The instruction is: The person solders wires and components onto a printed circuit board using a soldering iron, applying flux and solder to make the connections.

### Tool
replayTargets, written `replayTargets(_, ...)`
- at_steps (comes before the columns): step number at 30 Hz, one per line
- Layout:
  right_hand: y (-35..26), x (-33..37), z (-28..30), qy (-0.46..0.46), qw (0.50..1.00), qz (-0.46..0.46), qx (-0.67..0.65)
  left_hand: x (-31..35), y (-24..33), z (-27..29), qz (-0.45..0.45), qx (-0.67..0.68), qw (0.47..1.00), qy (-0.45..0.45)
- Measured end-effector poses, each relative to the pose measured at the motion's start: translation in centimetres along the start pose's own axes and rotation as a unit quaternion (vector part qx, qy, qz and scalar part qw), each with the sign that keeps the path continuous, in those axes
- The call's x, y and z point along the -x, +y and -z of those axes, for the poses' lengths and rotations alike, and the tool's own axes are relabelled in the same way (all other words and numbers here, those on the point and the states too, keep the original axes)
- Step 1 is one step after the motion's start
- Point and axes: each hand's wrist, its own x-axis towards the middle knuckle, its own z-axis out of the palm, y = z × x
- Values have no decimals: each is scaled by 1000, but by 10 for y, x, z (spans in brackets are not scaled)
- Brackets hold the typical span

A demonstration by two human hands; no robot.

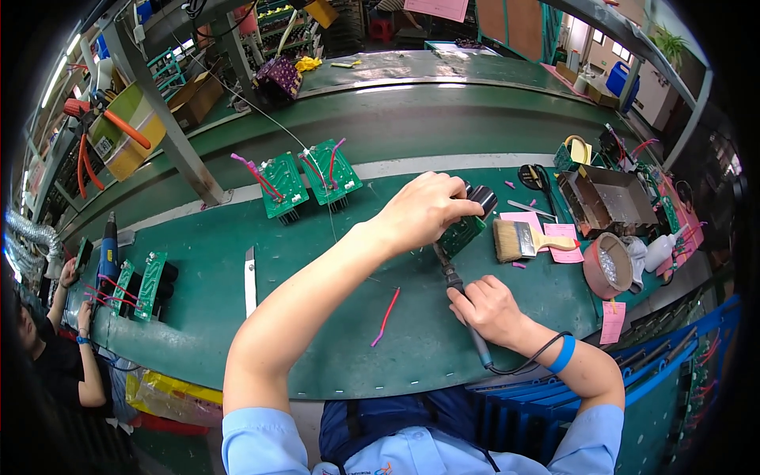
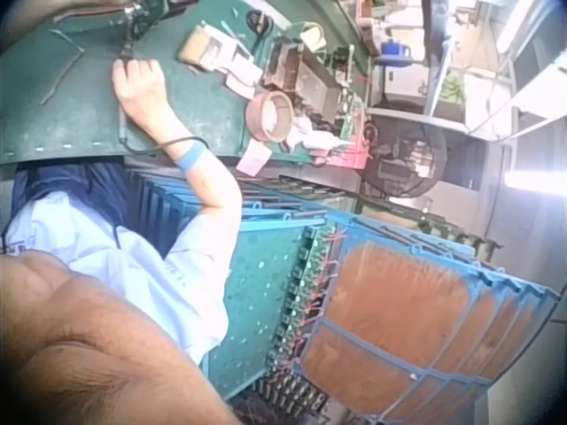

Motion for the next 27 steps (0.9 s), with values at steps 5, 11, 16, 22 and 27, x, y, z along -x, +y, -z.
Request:
replayTargets(5,0,1,0,-3,1000,-1,0,0,1,1,-7,-3,1000,4)
replayTargets(11,0,1,0,-9,1000,-1,-3,2,1,1,6,-2,1000,-1)
replayTargets(16,1,3,-1,-13,1000,4,2,3,1,1,8,1,1000,3)
replayTargets(22,1,3,-2,-14,1000,2,0,4,-1,1,20,11,1000,8)
replayTargets(27,1,3,-3,-10,1000,3,-5,5,-1,2,26,10,1000,8)
